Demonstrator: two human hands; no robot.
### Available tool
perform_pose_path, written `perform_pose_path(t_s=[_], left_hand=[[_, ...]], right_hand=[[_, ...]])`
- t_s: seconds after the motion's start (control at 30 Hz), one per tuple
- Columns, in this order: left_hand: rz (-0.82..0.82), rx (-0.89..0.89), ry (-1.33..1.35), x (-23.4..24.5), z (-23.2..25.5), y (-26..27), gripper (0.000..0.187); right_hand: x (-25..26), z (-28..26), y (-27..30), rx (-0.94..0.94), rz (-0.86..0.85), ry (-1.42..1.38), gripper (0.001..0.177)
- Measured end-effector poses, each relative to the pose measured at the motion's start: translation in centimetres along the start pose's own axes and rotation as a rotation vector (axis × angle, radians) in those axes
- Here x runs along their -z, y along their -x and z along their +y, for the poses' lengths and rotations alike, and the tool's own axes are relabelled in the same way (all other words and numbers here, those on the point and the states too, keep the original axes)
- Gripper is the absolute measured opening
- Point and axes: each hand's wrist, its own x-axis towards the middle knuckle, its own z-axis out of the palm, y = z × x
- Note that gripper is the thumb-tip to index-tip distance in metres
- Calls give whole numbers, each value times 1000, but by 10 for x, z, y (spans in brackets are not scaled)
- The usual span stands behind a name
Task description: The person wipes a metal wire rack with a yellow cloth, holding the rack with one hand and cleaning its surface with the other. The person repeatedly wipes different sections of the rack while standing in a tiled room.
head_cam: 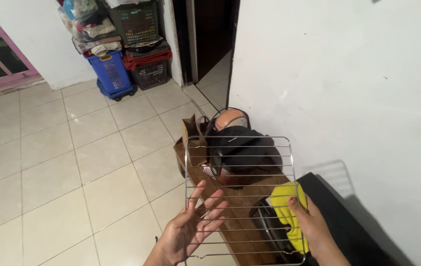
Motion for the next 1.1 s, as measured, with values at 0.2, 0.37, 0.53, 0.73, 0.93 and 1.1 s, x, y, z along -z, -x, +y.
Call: perform_pose_path(t_s=[0.2, 0.37, 0.53, 0.73, 0.93, 1.1], left_hand=[[34, 23, 132, 28, 28, 14, 60], [53, 42, 158, 47, 48, 16, 59], [-45, 80, 169, 61, 66, 13, 63], [-124, 130, 167, 72, 83, 15, 89], [-109, 134, 184, 84, 95, 13, 93], [-204, 130, 203, 82, 71, 6, 93]], right_hand=[[-14, -22, -13, 136, 335, 14, 60], [-60, -72, 15, 484, 356, -72, 69], [-173, -87, 57, 759, 300, 477, 69], [-242, -51, 50, 1232, 421, 900, 57], [-238, -64, 41, 941, 499, 741, 47], [-244, -72, 73, 1451, 158, 840, 49]])
